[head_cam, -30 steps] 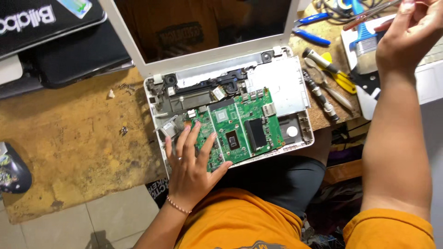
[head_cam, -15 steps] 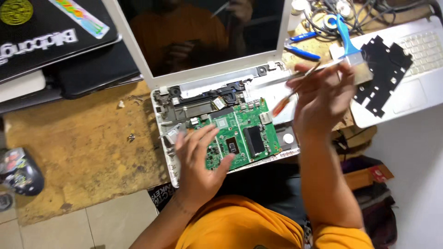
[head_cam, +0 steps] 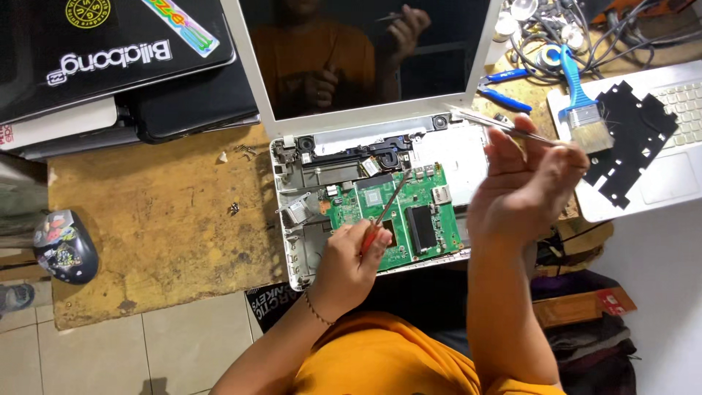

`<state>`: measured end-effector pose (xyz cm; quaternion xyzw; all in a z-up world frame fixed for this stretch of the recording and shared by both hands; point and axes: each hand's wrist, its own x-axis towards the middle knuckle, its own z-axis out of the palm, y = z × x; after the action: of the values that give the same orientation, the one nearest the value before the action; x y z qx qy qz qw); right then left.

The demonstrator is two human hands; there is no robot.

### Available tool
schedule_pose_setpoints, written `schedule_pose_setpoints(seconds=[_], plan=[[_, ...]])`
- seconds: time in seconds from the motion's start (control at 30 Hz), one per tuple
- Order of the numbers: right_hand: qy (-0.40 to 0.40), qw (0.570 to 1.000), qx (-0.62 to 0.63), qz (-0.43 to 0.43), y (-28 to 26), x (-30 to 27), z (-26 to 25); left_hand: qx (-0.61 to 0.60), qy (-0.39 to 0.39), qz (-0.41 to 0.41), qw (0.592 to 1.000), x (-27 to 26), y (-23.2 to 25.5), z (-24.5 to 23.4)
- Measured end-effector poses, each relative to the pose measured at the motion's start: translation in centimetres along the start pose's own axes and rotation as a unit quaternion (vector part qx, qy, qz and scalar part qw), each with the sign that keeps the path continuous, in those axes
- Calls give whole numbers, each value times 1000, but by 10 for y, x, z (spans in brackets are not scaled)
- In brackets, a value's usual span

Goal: The person removes screws from a laptop motherboard using a screwdriver, then lifts the motherboard out of the laptop chassis. They use tweezers to adjust a small component on the board before placing it back into the chassis and reconnecting a ribbon cable.

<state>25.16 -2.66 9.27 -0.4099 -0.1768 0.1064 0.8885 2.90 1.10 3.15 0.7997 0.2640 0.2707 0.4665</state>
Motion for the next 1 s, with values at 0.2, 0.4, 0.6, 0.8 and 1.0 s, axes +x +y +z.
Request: schedule_pose_setpoints(seconds=[0.2,0.4,0.6,0.8,1.0], plan=[[-9,998,22,60,13,12,-55,-118,60,-64,989,-29,-3,-40],[130,975,-20,181,-2,-8,-32,76,204,-28,976,-49,-36,-104],[128,966,25,225,3,-12,-81,423,275,-137,852,-80,-92,-152],[166,950,-80,251,-10,-35,-71,460,276,-199,820,-82,-121,-164],[35,965,-38,256,10,-31,-142,224,193,-85,952,-66,-70,-142]])
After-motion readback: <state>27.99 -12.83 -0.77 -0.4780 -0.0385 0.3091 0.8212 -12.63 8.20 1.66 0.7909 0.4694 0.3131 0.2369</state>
